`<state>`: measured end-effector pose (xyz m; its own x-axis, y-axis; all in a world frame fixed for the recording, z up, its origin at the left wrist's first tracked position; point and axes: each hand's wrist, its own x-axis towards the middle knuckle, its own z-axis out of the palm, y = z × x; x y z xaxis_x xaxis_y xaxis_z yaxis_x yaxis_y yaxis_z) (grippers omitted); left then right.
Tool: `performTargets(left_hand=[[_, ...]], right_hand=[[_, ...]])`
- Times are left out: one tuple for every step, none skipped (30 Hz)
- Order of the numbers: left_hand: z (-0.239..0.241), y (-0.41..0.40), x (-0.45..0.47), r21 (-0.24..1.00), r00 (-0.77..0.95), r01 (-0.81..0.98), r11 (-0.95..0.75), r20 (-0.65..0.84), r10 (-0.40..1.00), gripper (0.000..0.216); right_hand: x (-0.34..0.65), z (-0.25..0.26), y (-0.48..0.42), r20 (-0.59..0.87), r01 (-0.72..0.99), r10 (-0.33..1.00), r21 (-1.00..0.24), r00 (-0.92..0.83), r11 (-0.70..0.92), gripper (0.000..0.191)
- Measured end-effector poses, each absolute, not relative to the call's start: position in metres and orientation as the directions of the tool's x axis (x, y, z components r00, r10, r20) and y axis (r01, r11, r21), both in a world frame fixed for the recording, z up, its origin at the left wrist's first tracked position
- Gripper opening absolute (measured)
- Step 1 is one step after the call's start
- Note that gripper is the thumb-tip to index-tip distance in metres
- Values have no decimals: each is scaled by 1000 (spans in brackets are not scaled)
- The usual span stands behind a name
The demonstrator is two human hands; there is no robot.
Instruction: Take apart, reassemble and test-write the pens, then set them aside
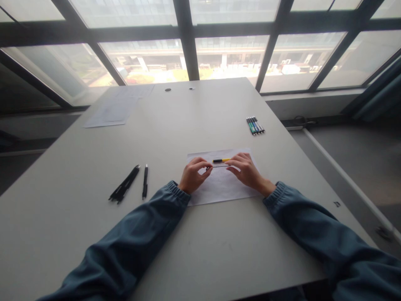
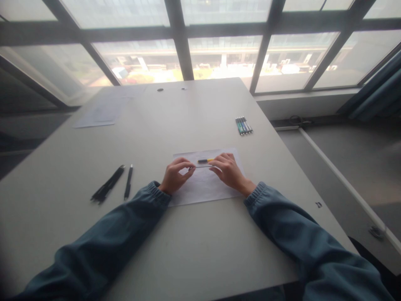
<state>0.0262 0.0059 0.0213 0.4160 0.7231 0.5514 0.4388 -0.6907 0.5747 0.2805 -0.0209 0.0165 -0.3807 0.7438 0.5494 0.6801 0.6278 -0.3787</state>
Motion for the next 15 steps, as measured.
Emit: performTargets(left_hand=[[21, 6, 26, 574, 421, 434, -694, 552, 720, 7], [22, 6, 26, 574, 424, 429, -697, 553, 717, 7], [22, 6, 27, 574, 426, 426, -699, 555, 715, 6], [22, 6, 27, 573, 426, 425, -700, 556, 714, 6], [23, 6, 27, 572, 422, 430, -699, 557, 715, 7], [23, 6, 27, 570, 416, 439, -695, 557, 719, 7], [23, 6, 27, 567, 406, 452, -689, 556, 725, 7], [23, 6, 27, 565, 393, 470, -678, 554, 734, 8], [23, 6, 27, 565, 375, 492, -662, 549, 747, 9], [23, 6, 26, 567, 353, 515, -642, 543, 762, 9], [23, 7, 26, 571, 330, 537, -621, 536, 777, 10], [22, 7, 25, 574, 309, 556, -601, 529, 791, 10], [21, 8, 24, 576, 294, 570, -586, 523, 800, 11], [20, 8, 24, 574, 291, 579, -579, 518, 804, 11], [19, 9, 23, 568, 299, 583, -581, 515, 803, 12]], right_hand=[[280, 15, -20, 546, 673, 740, -377, -393, 636, 10], [280, 14, -20, 546, 671, 739, -378, -395, 638, 11], [281, 12, -19, 546, 673, 741, -380, -390, 635, 13], [281, 11, -18, 546, 678, 746, -382, -382, 627, 14], [282, 11, -18, 547, 685, 751, -385, -371, 619, 15], [282, 10, -18, 546, 694, 757, -387, -358, 607, 15], [283, 10, -17, 547, 704, 764, -389, -342, 594, 15], [284, 9, -17, 550, 716, 770, -391, -322, 579, 14], [284, 9, -17, 555, 728, 776, -394, -299, 562, 14], [285, 9, -17, 560, 740, 782, -397, -273, 543, 14], [285, 8, -16, 564, 752, 788, -401, -248, 524, 13], [286, 8, -16, 563, 762, 794, -404, -228, 506, 13], [286, 8, -15, 559, 769, 800, -407, -216, 492, 13], [287, 7, -15, 551, 775, 807, -408, -212, 482, 13], [287, 7, -15, 542, 779, 813, -408, -214, 476, 14]])
